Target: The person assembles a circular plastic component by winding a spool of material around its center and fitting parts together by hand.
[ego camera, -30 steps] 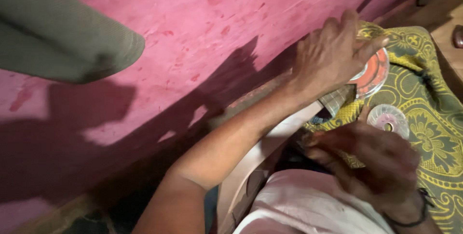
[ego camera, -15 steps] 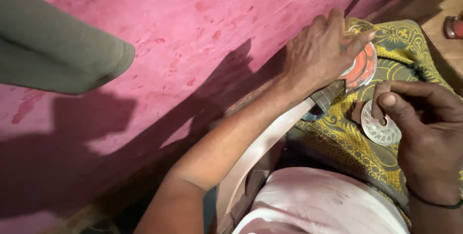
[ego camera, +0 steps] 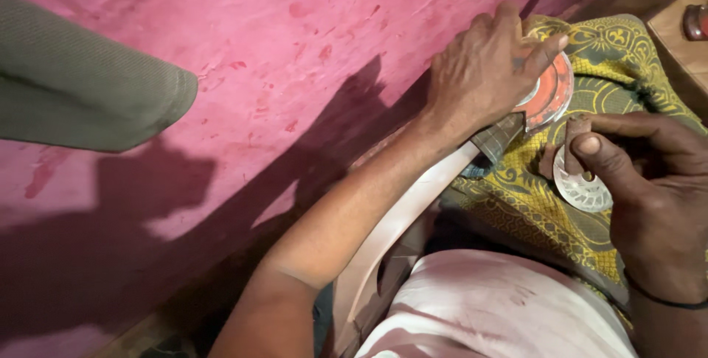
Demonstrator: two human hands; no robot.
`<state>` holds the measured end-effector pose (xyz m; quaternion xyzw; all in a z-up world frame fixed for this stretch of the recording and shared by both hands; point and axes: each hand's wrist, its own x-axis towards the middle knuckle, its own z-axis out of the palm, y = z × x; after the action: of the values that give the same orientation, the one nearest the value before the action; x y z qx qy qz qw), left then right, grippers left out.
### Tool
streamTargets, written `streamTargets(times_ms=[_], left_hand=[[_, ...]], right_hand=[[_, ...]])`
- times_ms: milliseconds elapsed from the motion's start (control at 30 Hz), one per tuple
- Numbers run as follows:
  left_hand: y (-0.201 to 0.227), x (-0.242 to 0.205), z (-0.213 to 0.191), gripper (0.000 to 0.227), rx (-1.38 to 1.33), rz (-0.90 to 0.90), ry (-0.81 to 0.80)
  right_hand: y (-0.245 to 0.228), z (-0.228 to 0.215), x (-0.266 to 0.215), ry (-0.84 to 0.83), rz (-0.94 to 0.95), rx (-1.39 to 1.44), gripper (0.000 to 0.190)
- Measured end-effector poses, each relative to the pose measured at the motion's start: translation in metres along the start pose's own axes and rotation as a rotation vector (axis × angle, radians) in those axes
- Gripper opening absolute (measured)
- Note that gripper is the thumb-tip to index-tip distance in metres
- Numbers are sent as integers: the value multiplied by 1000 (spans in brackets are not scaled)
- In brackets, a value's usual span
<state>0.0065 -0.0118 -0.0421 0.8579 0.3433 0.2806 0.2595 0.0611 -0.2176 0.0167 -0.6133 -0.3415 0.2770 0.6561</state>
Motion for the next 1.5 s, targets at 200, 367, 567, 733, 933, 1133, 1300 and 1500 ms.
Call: streamTargets(times_ms=[200,367,567,733,933,1133,1300,1500], left_hand=[[0,2,-3,64,-36,9,-25],[1,-1,-8,54,-97,34,13],[5,-3,-12,53,-78,35,34],[8,-5,-16,56,-68,68,46],[9,-5,-16,55,-70,69,49],[8,-5,-15,55,-65,82,70],[6,-5,-14,56,-77,56,30],[3,-5,-9,55,-103,76,92]], right_hand=[[0,-6,4,22,-4,12,14],[-2,-9,4,46,13,-7,16],[-5,-10,4,22,-21,-45,16],[-6,-5,8,47,-44,-26,15],[-6,-1,13,128,11,-103,16],[2,-5,13,114,42,-68,16],[12,-17,13,-193,5,-278,14],[49,3,13,-969,53,-617,26]])
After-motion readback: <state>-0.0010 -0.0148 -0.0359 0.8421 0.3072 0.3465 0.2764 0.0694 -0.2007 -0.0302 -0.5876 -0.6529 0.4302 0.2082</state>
